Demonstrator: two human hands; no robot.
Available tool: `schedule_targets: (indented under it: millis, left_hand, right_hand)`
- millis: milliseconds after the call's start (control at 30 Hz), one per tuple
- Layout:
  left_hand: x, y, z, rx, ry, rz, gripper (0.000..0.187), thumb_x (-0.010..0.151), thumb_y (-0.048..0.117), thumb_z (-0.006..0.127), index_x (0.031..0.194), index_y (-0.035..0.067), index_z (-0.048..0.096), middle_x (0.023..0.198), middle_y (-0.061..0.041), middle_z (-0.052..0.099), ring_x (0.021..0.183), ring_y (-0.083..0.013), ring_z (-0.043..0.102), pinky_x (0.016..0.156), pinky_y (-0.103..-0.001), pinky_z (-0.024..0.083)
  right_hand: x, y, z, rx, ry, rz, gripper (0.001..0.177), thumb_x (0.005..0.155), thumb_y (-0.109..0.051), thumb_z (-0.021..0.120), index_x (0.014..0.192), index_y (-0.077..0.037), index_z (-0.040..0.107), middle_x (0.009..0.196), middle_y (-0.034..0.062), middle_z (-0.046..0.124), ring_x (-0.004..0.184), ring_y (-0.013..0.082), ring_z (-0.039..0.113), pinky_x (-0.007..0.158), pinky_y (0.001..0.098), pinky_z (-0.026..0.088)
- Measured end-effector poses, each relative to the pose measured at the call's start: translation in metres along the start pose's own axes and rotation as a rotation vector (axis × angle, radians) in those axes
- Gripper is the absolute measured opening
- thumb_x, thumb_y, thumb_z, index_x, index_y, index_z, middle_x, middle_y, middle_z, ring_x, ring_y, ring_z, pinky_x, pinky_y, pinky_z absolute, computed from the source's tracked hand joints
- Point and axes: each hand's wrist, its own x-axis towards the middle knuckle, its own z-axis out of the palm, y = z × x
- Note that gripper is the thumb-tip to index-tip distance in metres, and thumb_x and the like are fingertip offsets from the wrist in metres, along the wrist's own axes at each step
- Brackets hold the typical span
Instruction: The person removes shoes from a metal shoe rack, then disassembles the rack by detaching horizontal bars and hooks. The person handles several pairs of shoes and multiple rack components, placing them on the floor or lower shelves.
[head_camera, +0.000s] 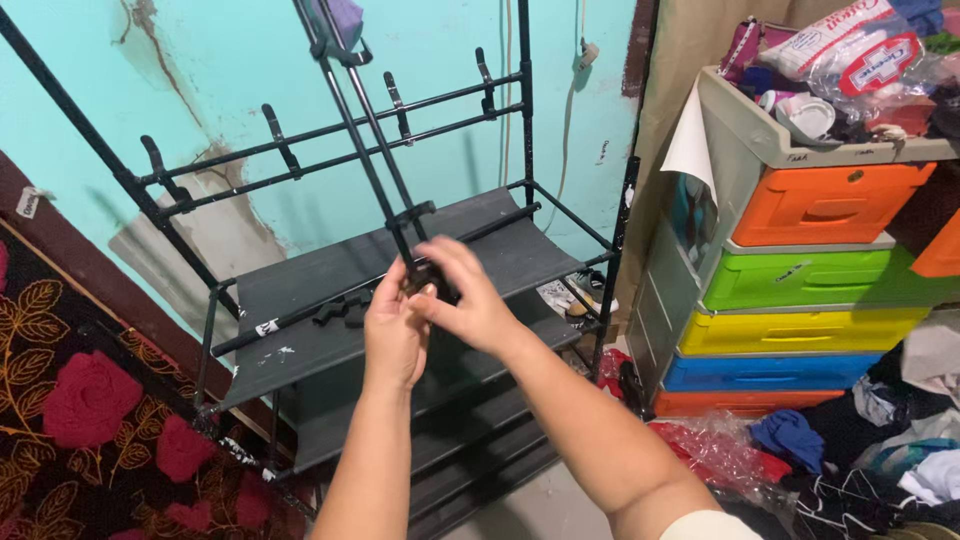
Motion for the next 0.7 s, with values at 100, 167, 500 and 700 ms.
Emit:
schedule_targets:
  millis: [100, 167, 500, 700]
  left_hand:
    - [0.002, 0.003, 0.005, 0.507, 0.060, 0.213, 0.062, 0.090, 0.001, 0.069, 0.149, 0.002, 0.051, 0.132, -0.005, 0.054, 0.112, -0.0132, 0.058, 0.092, -0.029, 0.051]
    - [0.006, 0.006, 0.008, 0.591, 0.069, 0.254, 0.065, 0.087, 0.002, 0.071, 0.148, 0.004, 0.048, 0.134, -0.003, 0.052, 0.115, -0.0121, 0.056, 0.093, -0.029, 0.049]
    - [0.025, 0.008, -0.005, 0.439, 0.171, -0.051, 0.050, 0.082, 0.006, 0.070, 0.130, -0.001, 0.057, 0.101, -0.003, 0.066, 0.088, -0.0130, 0.062, 0.076, -0.032, 0.050]
    - [0.023, 0.013, -0.008, 1.057, 0.295, 0.231, 0.067, 0.071, 0.013, 0.083, 0.130, 0.001, 0.054, 0.103, -0.016, 0.062, 0.092, -0.0308, 0.062, 0.076, -0.042, 0.051]
  right_hand:
    - [0.012, 0.003, 0.011, 0.307, 0.014, 0.151, 0.046, 0.101, -0.026, 0.068, 0.136, 0.001, 0.059, 0.146, 0.0165, 0.052, 0.126, 0.0228, 0.056, 0.105, 0.0377, 0.049]
    - [0.020, 0.008, 0.019, 0.526, 0.063, 0.258, 0.038, 0.107, -0.026, 0.061, 0.134, 0.001, 0.062, 0.138, 0.0145, 0.059, 0.118, 0.0184, 0.061, 0.102, 0.0352, 0.052]
    - [0.038, 0.004, 0.007, 0.767, 0.055, 0.535, 0.040, 0.097, -0.021, 0.067, 0.133, -0.007, 0.060, 0.128, -0.0009, 0.061, 0.110, 0.0153, 0.061, 0.091, 0.0331, 0.052]
    - [0.056, -0.025, -0.021, -0.196, -0.150, 0.142, 0.044, 0.086, -0.026, 0.079, 0.123, -0.004, 0.067, 0.113, 0.0139, 0.065, 0.103, 0.0262, 0.065, 0.087, 0.0375, 0.054]
